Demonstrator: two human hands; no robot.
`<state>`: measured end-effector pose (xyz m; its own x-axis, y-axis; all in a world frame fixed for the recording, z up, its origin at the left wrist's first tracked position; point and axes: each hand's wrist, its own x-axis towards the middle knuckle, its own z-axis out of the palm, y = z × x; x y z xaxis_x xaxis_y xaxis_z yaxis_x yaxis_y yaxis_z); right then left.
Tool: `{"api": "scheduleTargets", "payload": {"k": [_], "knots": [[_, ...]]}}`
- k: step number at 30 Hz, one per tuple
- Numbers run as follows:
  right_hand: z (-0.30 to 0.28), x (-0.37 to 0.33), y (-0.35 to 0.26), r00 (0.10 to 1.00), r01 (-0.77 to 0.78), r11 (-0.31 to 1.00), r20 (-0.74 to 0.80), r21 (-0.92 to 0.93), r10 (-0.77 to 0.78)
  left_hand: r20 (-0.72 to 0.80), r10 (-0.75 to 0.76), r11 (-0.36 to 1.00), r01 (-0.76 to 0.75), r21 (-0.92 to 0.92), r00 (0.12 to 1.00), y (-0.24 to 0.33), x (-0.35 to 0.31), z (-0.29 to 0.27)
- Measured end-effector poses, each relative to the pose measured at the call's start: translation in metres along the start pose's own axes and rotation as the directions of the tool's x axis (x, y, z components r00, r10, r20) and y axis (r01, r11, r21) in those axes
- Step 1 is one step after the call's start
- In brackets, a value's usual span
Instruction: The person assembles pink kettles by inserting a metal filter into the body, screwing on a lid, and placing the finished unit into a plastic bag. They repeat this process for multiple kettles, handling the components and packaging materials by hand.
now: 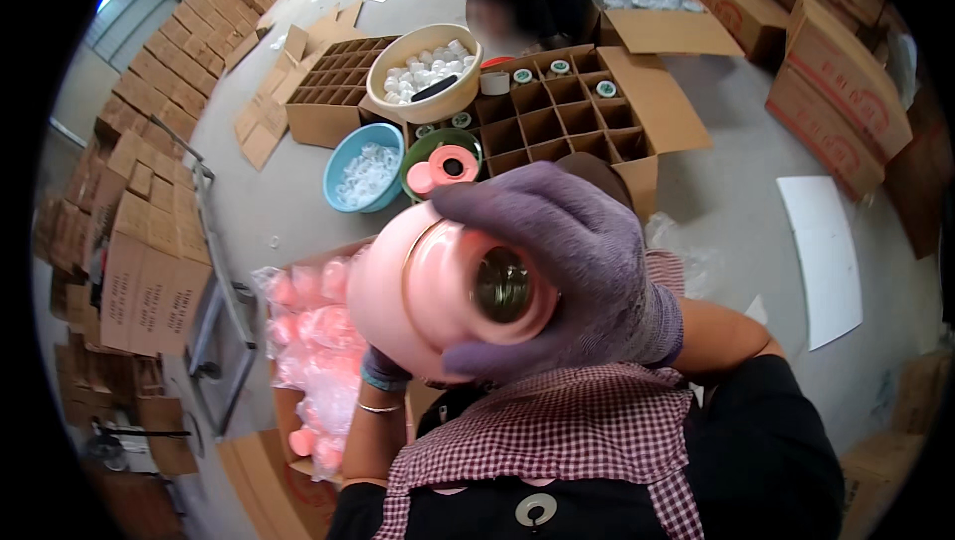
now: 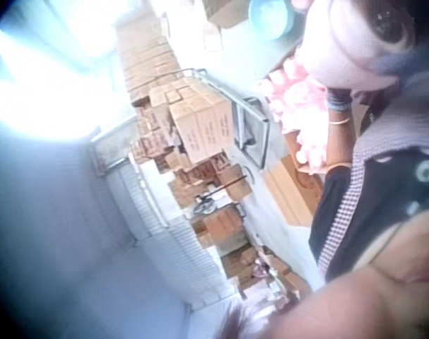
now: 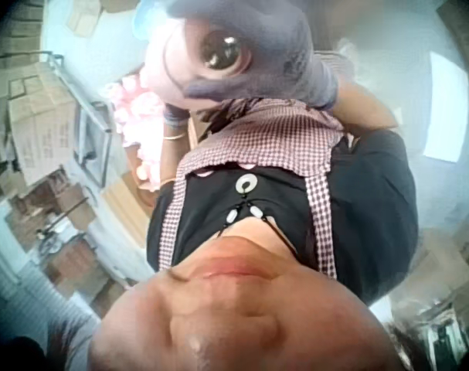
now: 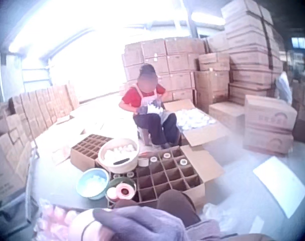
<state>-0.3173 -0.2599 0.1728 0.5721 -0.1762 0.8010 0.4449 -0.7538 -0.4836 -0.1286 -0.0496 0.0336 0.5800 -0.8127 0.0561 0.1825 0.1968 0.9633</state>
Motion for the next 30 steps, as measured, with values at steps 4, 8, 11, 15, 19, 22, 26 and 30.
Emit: {"api": "scheduleTargets", "payload": {"k": [4,8,11,15,19,22,26,30], "knots": [[0.016,0.004,0.001,0.998,0.052,0.996,-0.051,0.067,-0.048,-0.009,-0.073,0.989,0.071,-0.13,0.997,0.004,-0.009,0.003],[0.019,0.004,0.003,0.995,0.088,0.99,-0.063,0.112,-0.081,-0.03,-0.102,0.981,0.095,-0.17,0.994,0.006,-0.019,0.004],[0.018,0.005,0.001,0.996,0.085,0.981,-0.034,0.176,-0.08,-0.035,-0.117,0.972,0.107,-0.208,0.993,0.002,-0.022,0.01],[0.022,0.004,-0.002,0.994,0.11,0.968,-0.033,0.225,-0.105,-0.042,-0.145,0.953,0.128,-0.273,0.989,-0.004,-0.021,0.016],[0.029,0.006,0.01,0.992,0.125,0.979,-0.053,0.162,-0.118,-0.074,-0.209,0.921,0.171,-0.35,0.975,0.005,-0.021,0.012],[0.038,0.006,0.021,0.99,0.143,0.975,-0.03,0.169,-0.14,-0.151,-0.28,0.883,0.192,-0.429,0.948,0.019,-0.025,-0.003],[0.066,0.01,0.038,0.965,0.238,0.951,0.061,0.198,-0.254,-0.283,-0.409,0.807,0.2,-0.555,0.867,0.039,-0.035,-0.034],[0.106,0.032,0.064,0.944,0.267,0.943,0.143,0.198,-0.298,-0.326,-0.421,0.788,0.164,-0.593,0.847,0.044,-0.037,-0.066]]}}
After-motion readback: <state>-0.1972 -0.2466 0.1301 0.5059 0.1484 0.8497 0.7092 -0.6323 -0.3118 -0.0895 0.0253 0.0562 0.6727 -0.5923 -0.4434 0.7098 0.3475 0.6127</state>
